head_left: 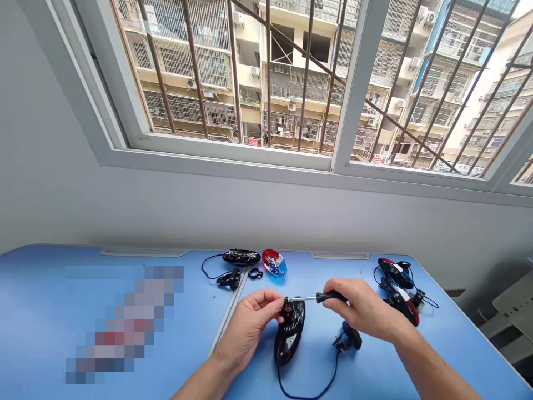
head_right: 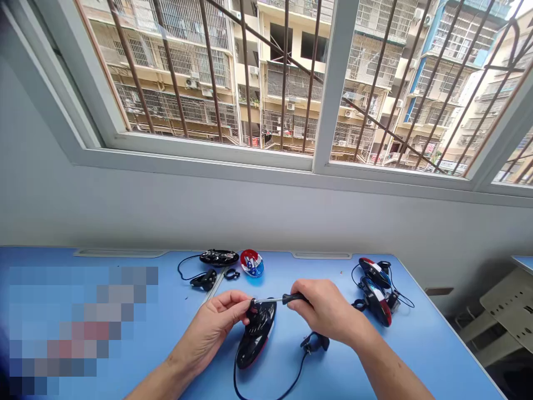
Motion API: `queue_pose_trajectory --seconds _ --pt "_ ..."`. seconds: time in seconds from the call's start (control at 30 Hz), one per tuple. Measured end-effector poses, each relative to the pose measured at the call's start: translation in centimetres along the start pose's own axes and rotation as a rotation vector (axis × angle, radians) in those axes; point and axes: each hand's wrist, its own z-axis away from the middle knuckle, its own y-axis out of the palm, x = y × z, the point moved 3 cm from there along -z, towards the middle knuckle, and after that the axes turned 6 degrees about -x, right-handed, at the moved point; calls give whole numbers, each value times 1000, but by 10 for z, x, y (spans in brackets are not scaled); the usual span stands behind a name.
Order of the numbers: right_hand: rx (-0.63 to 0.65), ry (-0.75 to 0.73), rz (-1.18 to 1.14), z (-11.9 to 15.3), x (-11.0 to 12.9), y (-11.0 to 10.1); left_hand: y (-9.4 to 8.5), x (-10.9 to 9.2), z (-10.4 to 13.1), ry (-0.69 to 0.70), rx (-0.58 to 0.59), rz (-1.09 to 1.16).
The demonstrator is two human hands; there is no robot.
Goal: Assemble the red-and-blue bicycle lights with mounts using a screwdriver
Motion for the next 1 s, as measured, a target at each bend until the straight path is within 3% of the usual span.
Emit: queue_pose_trajectory --seconds 0.27,0.7,0.87,1.0 --pt "-39 -53 36 -3 -2 1 1 0 1 13 -1 -29" --pt "181 133 -68 -6 -10 6 0 -4 0 -29 68 3" --pt "130 198 -48 -5 -16 -14 1 -5 0 -19 50 -7" --pt "38 286 7 13 -29 -20 1 -9 2 -17 13 19"
